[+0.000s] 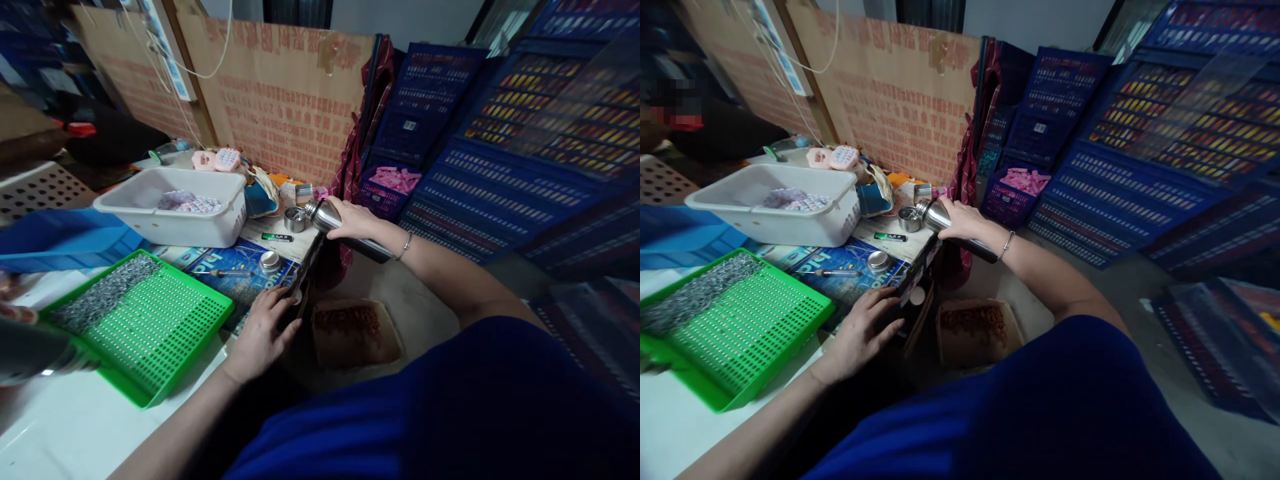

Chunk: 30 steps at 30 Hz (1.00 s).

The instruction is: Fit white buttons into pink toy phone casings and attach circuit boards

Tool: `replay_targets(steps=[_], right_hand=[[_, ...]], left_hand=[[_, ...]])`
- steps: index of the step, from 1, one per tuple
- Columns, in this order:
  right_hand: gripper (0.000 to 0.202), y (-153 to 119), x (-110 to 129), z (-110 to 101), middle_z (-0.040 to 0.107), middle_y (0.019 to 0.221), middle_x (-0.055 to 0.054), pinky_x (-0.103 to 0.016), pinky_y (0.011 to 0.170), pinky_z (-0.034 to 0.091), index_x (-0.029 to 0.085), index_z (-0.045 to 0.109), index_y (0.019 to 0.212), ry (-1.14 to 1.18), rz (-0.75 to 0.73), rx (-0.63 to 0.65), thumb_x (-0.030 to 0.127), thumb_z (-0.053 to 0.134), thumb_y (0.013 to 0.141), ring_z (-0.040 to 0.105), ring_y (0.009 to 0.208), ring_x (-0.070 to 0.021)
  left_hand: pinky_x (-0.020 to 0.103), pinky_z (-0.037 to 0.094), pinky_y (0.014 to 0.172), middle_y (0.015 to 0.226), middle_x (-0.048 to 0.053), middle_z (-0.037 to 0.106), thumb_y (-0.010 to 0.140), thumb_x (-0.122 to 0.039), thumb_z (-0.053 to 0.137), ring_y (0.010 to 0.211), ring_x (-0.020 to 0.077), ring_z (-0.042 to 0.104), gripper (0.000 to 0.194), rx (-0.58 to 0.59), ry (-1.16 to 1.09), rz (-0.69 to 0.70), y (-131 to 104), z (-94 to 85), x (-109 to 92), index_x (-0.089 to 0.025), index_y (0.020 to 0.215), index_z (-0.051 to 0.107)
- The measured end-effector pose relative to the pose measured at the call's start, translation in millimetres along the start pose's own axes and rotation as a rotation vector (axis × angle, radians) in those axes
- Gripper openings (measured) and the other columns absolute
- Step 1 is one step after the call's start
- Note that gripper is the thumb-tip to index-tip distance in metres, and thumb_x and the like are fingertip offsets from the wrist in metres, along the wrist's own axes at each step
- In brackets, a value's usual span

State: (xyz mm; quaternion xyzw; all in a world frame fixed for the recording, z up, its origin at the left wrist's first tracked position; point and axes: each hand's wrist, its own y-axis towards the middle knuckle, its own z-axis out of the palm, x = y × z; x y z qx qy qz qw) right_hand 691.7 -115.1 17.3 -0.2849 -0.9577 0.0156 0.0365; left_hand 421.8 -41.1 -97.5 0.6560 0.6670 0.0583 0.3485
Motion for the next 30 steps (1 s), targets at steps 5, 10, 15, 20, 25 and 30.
replay_targets(steps=[5, 10, 15, 20, 25, 30], right_hand=[[0.096, -0.4, 2.2, -3.5, 0.049, 0.135, -0.017, -0.043, 0.094, 0.043, 0.018, 0.021, 0.149, -0.018, 0.005, 0.008, 0.042, 0.070, 0.071, 0.052, 0.120, -0.0347], [0.094, -1.1, 1.3, -4.4, 0.050, 0.133, -0.018, -0.042, 0.092, 0.043, 0.018, 0.022, 0.149, -0.042, 0.001, 0.006, 0.043, 0.069, 0.071, 0.053, 0.118, -0.0352], [0.095, -0.7, -1.0, -5.0, 0.052, 0.129, -0.018, -0.040, 0.088, 0.043, 0.018, 0.022, 0.149, -0.056, -0.007, 0.001, 0.044, 0.068, 0.070, 0.055, 0.112, -0.0351], [0.097, 0.4, -3.4, -4.5, 0.052, 0.129, -0.018, -0.041, 0.088, 0.043, 0.019, 0.021, 0.149, -0.060, -0.004, -0.009, 0.045, 0.068, 0.069, 0.055, 0.112, -0.0354], [0.096, -1.2, -2.3, -5.7, 0.051, 0.130, -0.018, -0.041, 0.090, 0.043, 0.019, 0.022, 0.149, -0.063, 0.003, -0.013, 0.044, 0.069, 0.070, 0.055, 0.114, -0.0355], [0.096, -1.8, -1.7, -7.1, 0.051, 0.130, -0.019, -0.042, 0.092, 0.044, 0.019, 0.021, 0.149, -0.065, 0.006, -0.013, 0.045, 0.068, 0.070, 0.055, 0.115, -0.0358]], left_hand=[[0.049, 0.051, 0.092, 0.115, 0.016, 0.062, 0.090, -0.031, 0.052, 0.110, 0.0295, 0.057, 0.025, 0.001, -0.008, -0.010, 0.5, 0.3, -0.1, -0.014, 0.106, 0.061], [0.050, 0.050, 0.093, 0.116, 0.016, 0.061, 0.090, -0.031, 0.053, 0.111, 0.0296, 0.057, 0.024, -0.004, -0.015, -0.016, -0.3, 1.3, 0.4, -0.014, 0.106, 0.061], [0.050, 0.050, 0.093, 0.116, 0.016, 0.062, 0.090, -0.030, 0.053, 0.111, 0.0295, 0.057, 0.024, 0.002, -0.024, -0.028, -0.6, 1.5, 0.5, -0.015, 0.106, 0.061], [0.049, 0.050, 0.094, 0.117, 0.016, 0.062, 0.090, -0.031, 0.052, 0.113, 0.0292, 0.057, 0.024, 0.022, -0.020, -0.033, -0.2, -0.3, 0.3, -0.016, 0.105, 0.062], [0.049, 0.049, 0.096, 0.117, 0.013, 0.062, 0.089, -0.033, 0.053, 0.113, 0.0286, 0.057, 0.023, 0.024, -0.041, -0.075, -0.8, 0.1, 0.3, -0.019, 0.105, 0.063], [0.049, 0.049, 0.095, 0.117, 0.015, 0.062, 0.090, -0.032, 0.053, 0.113, 0.0289, 0.056, 0.025, 0.040, -0.038, -0.061, -0.4, -0.4, 0.3, -0.016, 0.107, 0.062]])
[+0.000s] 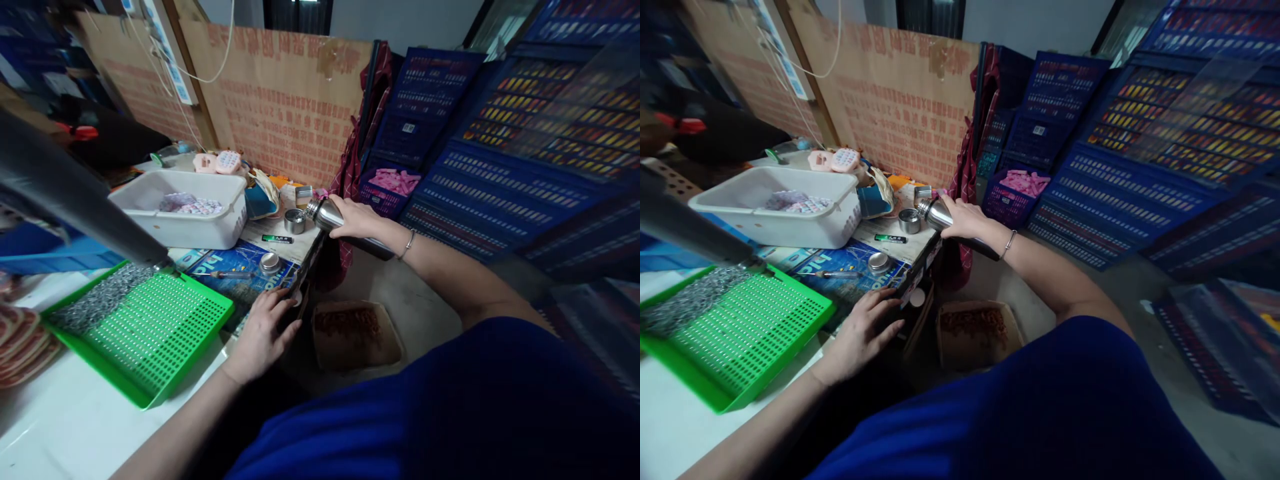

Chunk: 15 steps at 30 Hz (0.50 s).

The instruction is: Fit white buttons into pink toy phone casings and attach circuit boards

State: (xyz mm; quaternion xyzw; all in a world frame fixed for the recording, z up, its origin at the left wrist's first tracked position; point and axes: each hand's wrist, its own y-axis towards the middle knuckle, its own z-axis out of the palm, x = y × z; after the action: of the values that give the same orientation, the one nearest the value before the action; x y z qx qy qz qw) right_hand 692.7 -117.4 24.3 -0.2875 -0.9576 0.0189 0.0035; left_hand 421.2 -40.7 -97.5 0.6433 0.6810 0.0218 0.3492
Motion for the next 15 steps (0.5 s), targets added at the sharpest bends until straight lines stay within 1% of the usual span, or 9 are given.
replay_targets(steps=[2, 6, 9, 12, 15], right_hand=[[0.096, 0.8, -0.8, 0.5, 0.051, 0.130, -0.019, -0.042, 0.092, 0.044, 0.018, 0.021, 0.149, -0.001, -0.008, 0.001, 0.045, 0.068, 0.070, 0.055, 0.116, -0.0358], [0.097, 2.5, -2.7, 2.2, 0.051, 0.129, -0.019, -0.042, 0.091, 0.044, 0.017, 0.021, 0.149, 0.005, -0.012, -0.006, 0.046, 0.068, 0.070, 0.054, 0.115, -0.0362], [0.099, 3.3, -3.8, 3.9, 0.051, 0.130, -0.018, -0.043, 0.092, 0.044, 0.018, 0.020, 0.150, 0.026, -0.010, -0.023, 0.046, 0.069, 0.069, 0.054, 0.115, -0.0362], [0.099, 3.8, -5.2, 6.2, 0.051, 0.132, -0.018, -0.044, 0.094, 0.043, 0.019, 0.020, 0.149, 0.074, -0.001, -0.037, 0.046, 0.069, 0.068, 0.053, 0.117, -0.0363], [0.099, 3.9, -6.9, 8.6, 0.048, 0.137, -0.017, -0.045, 0.098, 0.042, 0.017, 0.021, 0.149, 0.173, 0.015, -0.073, 0.045, 0.070, 0.067, 0.051, 0.121, -0.0357]], left_hand=[[0.050, 0.048, 0.096, 0.118, 0.015, 0.062, 0.090, -0.032, 0.053, 0.114, 0.0292, 0.056, 0.026, 0.003, -0.005, -0.004, -0.1, -0.1, 0.1, -0.015, 0.107, 0.062], [0.049, 0.048, 0.097, 0.118, 0.014, 0.061, 0.090, -0.033, 0.053, 0.114, 0.0285, 0.056, 0.025, -0.012, -0.017, -0.012, -0.7, 0.9, 0.8, -0.017, 0.106, 0.062], [0.049, 0.048, 0.097, 0.116, 0.014, 0.062, 0.090, -0.033, 0.053, 0.114, 0.0284, 0.056, 0.024, -0.019, -0.014, -0.011, -0.9, 1.8, 1.0, -0.017, 0.105, 0.062], [0.050, 0.048, 0.096, 0.116, 0.014, 0.062, 0.089, -0.033, 0.054, 0.114, 0.0290, 0.056, 0.024, -0.015, -0.016, -0.015, -0.6, 1.9, 1.1, -0.017, 0.105, 0.063], [0.050, 0.048, 0.097, 0.116, 0.014, 0.062, 0.089, -0.033, 0.053, 0.114, 0.0291, 0.056, 0.025, -0.012, -0.018, -0.017, -0.6, 1.8, 1.3, -0.017, 0.105, 0.063]])
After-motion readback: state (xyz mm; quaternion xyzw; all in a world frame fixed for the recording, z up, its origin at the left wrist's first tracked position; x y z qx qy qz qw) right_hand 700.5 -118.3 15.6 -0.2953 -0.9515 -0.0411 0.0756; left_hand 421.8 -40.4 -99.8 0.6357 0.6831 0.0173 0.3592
